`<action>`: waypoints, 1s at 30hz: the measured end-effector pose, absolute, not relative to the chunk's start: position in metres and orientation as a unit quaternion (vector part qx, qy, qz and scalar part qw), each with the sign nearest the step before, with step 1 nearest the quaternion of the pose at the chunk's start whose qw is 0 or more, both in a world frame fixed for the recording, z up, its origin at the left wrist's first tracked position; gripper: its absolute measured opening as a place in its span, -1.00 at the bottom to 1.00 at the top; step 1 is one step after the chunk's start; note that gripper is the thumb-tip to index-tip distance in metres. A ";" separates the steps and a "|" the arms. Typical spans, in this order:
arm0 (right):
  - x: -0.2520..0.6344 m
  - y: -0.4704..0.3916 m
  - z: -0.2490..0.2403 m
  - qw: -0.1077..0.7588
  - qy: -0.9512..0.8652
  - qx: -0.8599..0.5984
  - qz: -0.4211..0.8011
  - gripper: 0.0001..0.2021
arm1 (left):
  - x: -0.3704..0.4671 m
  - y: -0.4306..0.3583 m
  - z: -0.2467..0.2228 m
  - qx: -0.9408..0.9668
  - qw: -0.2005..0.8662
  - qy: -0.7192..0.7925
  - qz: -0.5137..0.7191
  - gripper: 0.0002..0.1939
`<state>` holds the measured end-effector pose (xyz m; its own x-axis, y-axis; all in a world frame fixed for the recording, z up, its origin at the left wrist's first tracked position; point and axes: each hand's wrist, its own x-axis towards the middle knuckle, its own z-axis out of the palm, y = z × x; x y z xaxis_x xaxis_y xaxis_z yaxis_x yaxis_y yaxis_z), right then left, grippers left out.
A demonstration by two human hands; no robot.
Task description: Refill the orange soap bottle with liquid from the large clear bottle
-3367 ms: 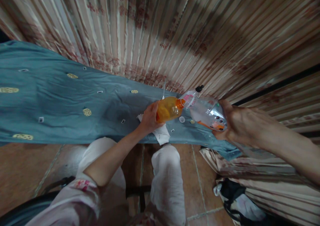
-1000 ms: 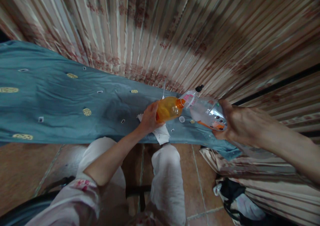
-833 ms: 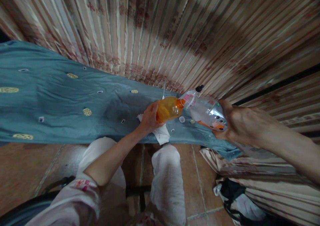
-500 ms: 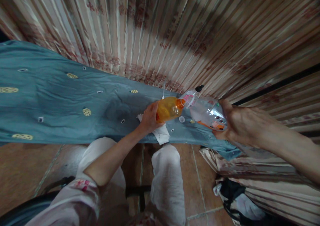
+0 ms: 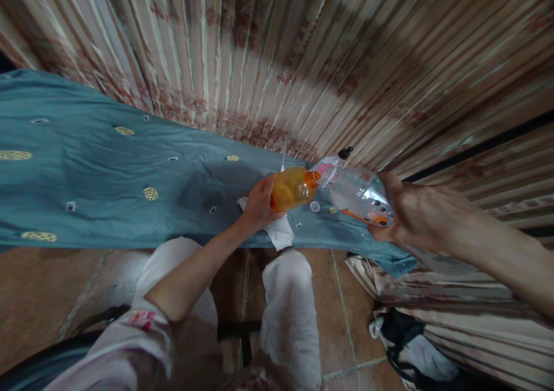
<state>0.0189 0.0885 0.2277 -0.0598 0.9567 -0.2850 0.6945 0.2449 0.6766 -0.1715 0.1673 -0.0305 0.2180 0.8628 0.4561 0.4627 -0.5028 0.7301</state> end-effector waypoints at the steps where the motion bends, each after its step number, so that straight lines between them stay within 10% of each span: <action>1: 0.019 0.089 0.228 0.355 0.705 0.585 0.185 -0.45 | -0.172 0.167 -0.030 0.746 0.228 0.444 0.442 0.02; 30: 0.018 0.089 0.227 0.359 0.694 0.594 0.192 -0.46 | -0.171 0.169 -0.032 0.749 0.216 0.435 0.451 0.00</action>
<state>0.0180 0.0886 0.2269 -0.0368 0.9622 -0.2700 0.6869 0.2206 0.6924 -0.1709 0.1686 -0.0324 0.2149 0.8462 0.4876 0.4564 -0.5284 0.7159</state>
